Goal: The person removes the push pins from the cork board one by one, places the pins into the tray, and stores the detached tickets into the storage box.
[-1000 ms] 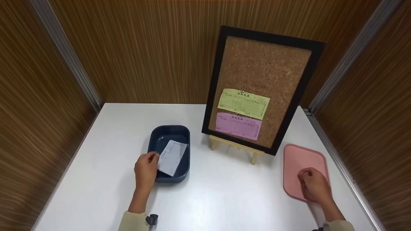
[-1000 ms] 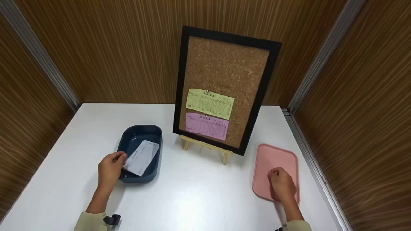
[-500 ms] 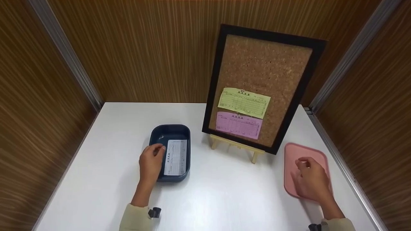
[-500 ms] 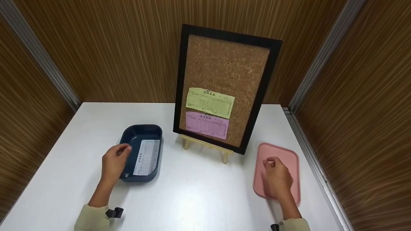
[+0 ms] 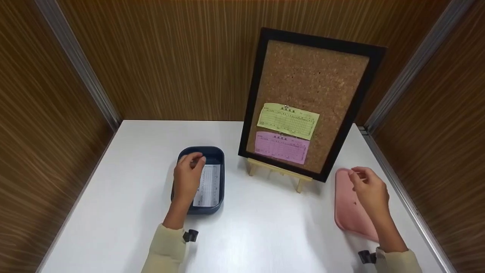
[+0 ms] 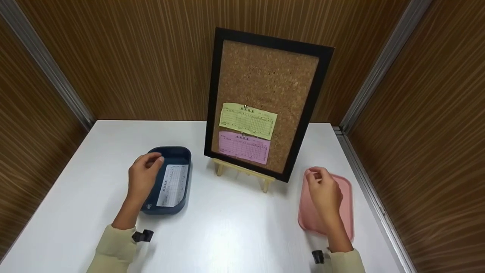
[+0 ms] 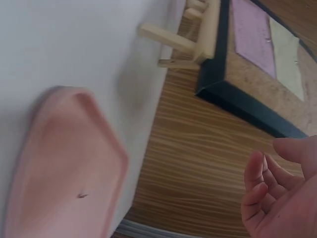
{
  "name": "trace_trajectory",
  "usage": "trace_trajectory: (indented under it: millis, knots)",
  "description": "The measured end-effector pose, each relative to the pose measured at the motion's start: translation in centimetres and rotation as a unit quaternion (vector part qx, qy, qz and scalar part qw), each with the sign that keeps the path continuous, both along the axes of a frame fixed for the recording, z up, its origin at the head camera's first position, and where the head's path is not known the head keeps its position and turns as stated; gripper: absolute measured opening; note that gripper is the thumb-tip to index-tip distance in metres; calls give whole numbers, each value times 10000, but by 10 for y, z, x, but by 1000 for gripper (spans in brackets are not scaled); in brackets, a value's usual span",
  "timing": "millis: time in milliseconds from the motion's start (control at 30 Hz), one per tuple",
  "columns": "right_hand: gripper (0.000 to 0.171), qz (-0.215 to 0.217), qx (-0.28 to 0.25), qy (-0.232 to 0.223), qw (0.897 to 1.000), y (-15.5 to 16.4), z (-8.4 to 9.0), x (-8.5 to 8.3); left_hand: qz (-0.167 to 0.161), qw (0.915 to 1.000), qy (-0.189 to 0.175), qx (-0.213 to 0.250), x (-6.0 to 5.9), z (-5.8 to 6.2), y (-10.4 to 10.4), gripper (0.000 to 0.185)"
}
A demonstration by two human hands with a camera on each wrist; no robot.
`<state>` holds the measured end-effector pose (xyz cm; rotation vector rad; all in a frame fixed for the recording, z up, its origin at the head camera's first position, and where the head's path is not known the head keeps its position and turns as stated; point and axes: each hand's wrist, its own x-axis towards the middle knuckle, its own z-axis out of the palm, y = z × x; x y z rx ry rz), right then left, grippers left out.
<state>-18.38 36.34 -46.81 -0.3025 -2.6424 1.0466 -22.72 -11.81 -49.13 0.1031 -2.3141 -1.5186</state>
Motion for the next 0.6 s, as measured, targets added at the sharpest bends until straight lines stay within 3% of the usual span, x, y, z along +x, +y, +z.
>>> trace_trajectory:
  millis: [300, 600]
  knots:
    - [43, 134, 120, 497, 9986, -28, 30, -17, -446, 9988, 195, -27, -19, 23, 33, 25]
    - [43, 378, 192, 617, 9972, -58, 46, -37, -646, 9973, 332, -145, -38, 38, 57, 25]
